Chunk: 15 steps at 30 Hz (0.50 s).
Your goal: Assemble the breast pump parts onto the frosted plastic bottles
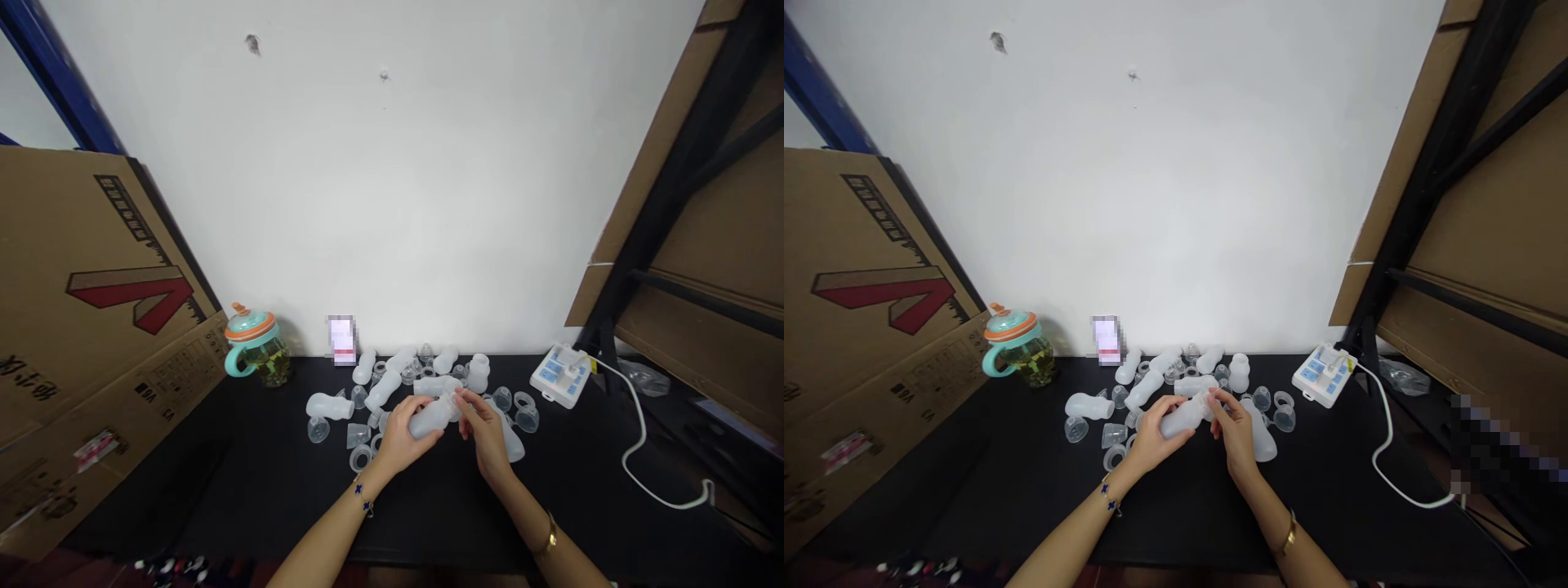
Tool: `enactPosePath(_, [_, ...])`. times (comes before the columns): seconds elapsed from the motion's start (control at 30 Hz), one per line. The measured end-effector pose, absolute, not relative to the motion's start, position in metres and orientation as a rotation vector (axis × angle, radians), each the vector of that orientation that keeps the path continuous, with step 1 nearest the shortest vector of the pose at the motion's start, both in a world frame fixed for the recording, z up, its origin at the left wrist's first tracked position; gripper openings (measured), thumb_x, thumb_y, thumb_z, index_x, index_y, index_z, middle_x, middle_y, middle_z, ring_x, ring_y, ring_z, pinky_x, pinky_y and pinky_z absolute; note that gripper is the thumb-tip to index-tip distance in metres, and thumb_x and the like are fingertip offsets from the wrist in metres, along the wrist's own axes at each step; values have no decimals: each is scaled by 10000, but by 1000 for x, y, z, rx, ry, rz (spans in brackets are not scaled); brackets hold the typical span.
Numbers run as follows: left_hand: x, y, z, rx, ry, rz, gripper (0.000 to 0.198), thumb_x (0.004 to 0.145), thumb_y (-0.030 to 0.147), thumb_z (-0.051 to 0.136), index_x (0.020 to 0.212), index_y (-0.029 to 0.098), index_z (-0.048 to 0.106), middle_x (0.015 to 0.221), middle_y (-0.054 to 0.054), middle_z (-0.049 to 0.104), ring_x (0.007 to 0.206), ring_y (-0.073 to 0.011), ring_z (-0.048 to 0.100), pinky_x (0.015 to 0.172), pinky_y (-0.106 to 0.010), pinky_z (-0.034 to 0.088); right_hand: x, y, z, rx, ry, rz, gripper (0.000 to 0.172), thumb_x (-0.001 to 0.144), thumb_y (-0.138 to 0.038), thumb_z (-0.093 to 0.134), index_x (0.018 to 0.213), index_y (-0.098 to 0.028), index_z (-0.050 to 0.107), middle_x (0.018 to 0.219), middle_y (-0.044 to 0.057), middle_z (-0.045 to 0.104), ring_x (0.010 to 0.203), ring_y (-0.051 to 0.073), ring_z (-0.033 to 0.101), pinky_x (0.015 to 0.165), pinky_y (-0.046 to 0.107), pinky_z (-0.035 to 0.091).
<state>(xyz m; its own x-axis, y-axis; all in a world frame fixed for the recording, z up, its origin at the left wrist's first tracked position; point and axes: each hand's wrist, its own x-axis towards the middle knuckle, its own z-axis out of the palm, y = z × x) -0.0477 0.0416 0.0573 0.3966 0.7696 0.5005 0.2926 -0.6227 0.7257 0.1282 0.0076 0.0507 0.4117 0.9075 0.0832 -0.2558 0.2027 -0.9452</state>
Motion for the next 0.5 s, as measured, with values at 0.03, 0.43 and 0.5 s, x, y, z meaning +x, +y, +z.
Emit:
enactPosePath(0.03, [-48,42,57,2122,905,1165,430,761,294,769,1164,233,631,1124,-65,666,937,-228,614,872,-365,512,128,8,51,-1052,-769,934,407,737,-482,809,995,-174,741,731,20,669,452,74,456,393,206,342])
enactPosePath(0.43, [-48,42,56,2121,906,1171,425,761,263,767,1157,212,621,1114,-61,667,930,-215,604,874,-349,504,127,7,54,-1052,-756,941,387,733,-480,811,980,-190,745,771,10,664,454,62,462,391,197,343])
enactPosePath(0.5, [-48,42,56,2123,908,1163,426,764,263,765,1161,212,619,1116,-61,666,933,-215,603,877,-351,503,127,7,54,-1054,-759,941,385,738,-480,808,981,-188,746,730,2,651,452,65,459,391,198,341])
